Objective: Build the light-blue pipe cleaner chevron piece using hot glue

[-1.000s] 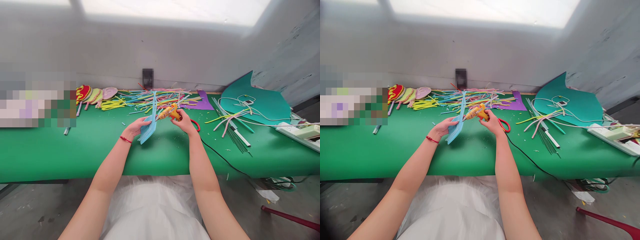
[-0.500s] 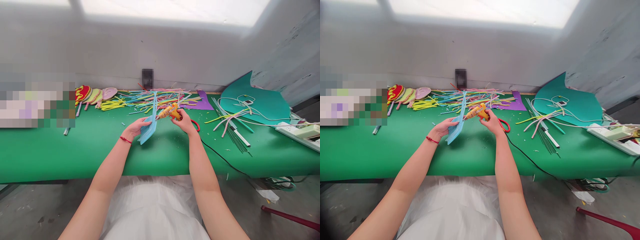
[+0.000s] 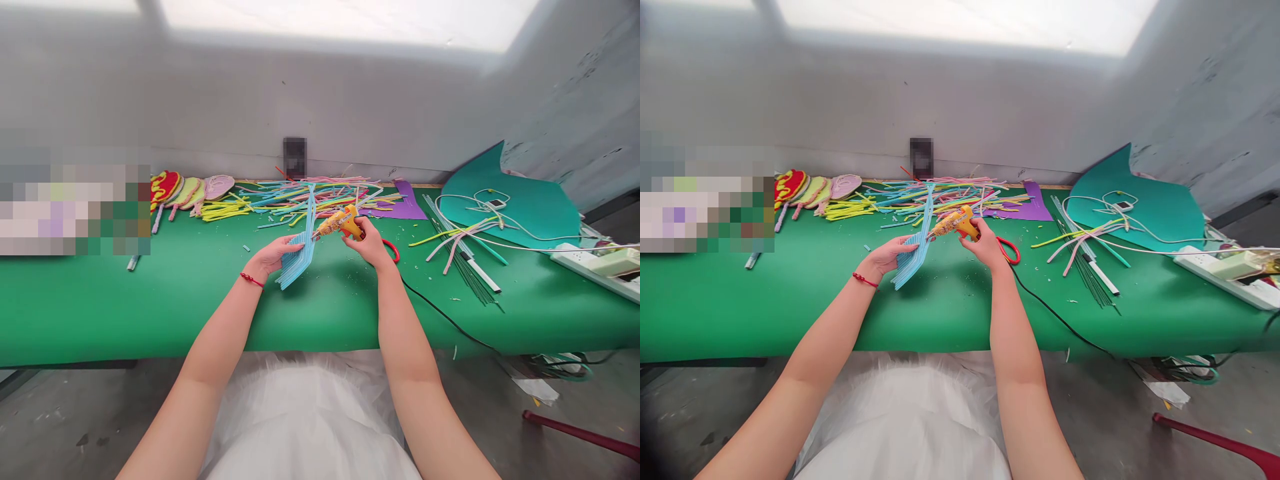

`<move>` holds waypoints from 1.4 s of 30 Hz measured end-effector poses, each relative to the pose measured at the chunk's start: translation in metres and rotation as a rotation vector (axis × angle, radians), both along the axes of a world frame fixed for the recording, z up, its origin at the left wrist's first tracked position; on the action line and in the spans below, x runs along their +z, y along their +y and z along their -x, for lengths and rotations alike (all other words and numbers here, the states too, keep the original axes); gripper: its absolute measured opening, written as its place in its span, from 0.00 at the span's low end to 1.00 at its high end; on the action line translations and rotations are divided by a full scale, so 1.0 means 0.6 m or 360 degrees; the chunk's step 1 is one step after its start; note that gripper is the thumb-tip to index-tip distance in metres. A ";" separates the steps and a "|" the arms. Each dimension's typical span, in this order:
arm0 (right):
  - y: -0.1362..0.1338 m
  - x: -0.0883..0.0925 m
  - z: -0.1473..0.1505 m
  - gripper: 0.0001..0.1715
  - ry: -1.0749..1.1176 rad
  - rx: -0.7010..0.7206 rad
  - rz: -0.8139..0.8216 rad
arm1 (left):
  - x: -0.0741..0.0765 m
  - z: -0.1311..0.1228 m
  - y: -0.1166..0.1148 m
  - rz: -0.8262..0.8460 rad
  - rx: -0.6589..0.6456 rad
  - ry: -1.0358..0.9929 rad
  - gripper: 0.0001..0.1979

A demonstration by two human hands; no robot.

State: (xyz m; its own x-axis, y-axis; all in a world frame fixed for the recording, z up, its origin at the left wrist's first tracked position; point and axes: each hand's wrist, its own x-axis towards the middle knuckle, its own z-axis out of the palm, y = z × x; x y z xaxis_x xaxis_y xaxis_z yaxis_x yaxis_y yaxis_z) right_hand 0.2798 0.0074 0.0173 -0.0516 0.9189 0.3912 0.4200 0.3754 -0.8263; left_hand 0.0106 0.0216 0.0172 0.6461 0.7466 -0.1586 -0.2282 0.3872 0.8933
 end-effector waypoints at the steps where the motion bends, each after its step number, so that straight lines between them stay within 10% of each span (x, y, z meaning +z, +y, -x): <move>1: 0.000 0.000 0.000 0.27 0.0001 -0.0001 -0.0002 | 0.000 0.000 0.000 0.0000 0.0003 0.0002 0.19; 42: 0.008 -0.007 -0.008 0.25 0.0046 -0.0065 0.0006 | 0.012 -0.005 -0.009 0.0016 -0.0011 0.0067 0.22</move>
